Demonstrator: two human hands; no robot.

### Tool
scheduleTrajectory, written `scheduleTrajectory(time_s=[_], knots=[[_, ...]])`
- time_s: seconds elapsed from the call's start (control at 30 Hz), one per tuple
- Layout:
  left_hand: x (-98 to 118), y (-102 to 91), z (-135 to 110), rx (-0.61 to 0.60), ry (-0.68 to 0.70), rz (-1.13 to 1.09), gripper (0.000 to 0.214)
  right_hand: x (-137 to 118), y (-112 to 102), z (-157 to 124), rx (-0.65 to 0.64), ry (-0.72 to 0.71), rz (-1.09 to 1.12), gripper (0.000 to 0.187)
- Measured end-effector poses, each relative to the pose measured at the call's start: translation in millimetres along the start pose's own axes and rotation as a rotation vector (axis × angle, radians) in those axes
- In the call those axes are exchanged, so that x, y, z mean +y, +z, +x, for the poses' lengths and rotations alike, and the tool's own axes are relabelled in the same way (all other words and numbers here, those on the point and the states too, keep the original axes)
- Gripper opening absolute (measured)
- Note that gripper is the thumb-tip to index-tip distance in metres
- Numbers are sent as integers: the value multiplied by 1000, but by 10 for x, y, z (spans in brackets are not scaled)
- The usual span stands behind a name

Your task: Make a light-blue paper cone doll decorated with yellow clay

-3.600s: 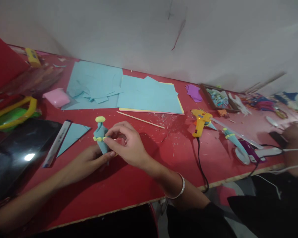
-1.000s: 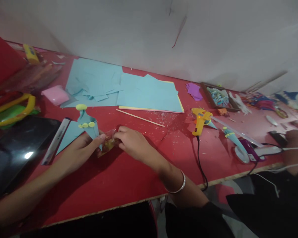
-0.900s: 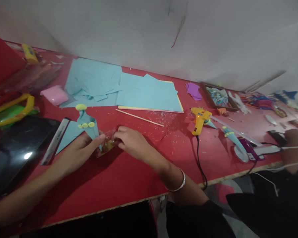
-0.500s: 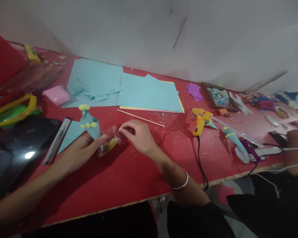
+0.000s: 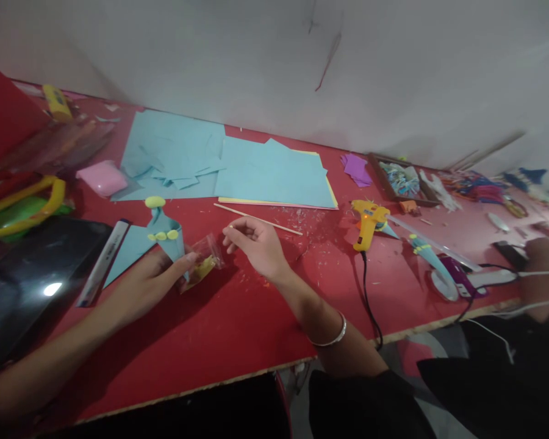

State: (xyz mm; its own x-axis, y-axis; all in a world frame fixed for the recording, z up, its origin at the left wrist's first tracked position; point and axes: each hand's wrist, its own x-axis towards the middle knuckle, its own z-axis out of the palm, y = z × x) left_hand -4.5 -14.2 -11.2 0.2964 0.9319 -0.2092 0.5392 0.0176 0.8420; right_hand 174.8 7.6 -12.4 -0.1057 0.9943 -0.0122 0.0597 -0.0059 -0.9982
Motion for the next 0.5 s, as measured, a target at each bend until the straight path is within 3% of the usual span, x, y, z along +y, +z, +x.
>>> scheduleTrajectory(time_s=[0.1, 0.3, 0.5], knots=[[2, 0, -3, -9, 2, -18, 44, 9, 8, -9, -29, -10, 54, 19], [-11, 1, -9, -30, 31, -38, 43, 9, 24, -5, -44, 41, 83, 8], [-14, -8, -20, -140, 91, -67, 36, 3, 29, -5, -55, 62, 114, 7]])
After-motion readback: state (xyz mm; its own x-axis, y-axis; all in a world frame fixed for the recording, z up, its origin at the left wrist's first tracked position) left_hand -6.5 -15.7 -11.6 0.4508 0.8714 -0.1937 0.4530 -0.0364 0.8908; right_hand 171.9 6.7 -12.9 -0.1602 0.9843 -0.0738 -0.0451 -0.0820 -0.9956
